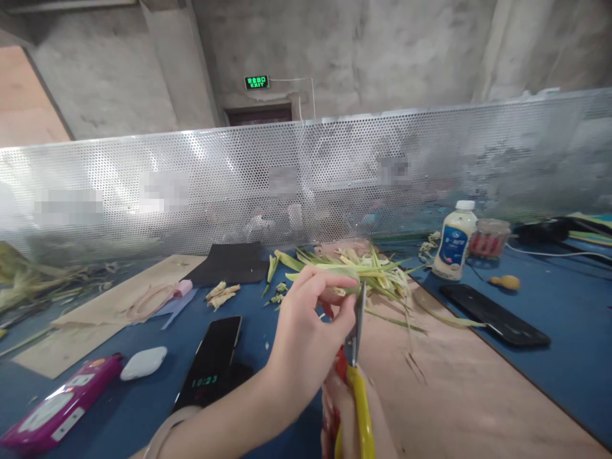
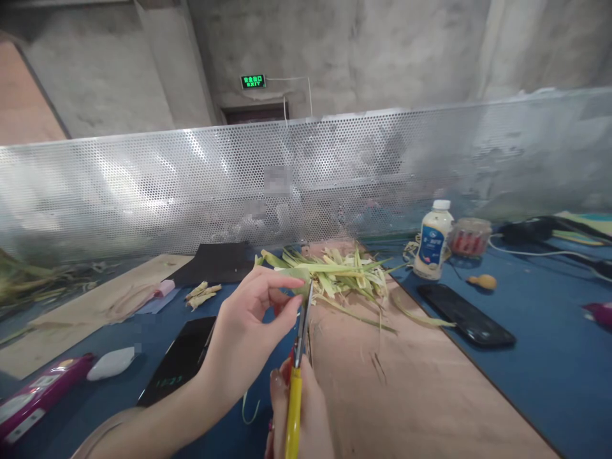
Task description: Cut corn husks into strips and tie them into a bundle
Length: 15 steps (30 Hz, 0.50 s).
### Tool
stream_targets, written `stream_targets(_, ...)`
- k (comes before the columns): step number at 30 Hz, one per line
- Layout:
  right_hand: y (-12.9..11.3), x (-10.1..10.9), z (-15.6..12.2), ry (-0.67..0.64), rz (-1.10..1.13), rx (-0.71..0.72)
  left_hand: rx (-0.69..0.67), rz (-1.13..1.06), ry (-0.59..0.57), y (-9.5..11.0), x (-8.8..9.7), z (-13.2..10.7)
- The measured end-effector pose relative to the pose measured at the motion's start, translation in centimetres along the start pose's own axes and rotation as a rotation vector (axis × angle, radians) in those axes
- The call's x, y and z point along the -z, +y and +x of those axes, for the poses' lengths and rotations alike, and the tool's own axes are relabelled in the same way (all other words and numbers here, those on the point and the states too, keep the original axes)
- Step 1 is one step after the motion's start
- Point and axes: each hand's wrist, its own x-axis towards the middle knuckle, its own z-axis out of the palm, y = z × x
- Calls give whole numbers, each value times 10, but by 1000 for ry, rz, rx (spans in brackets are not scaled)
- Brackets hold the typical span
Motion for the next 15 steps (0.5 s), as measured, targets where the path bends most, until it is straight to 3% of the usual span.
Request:
stream_targets(9,-11,-8,-18,39,0,214,-10,17,8,1,0,0)
stream_targets(15,-16,-10,-27,22,-35,237,-20,43,4,0,0,-1)
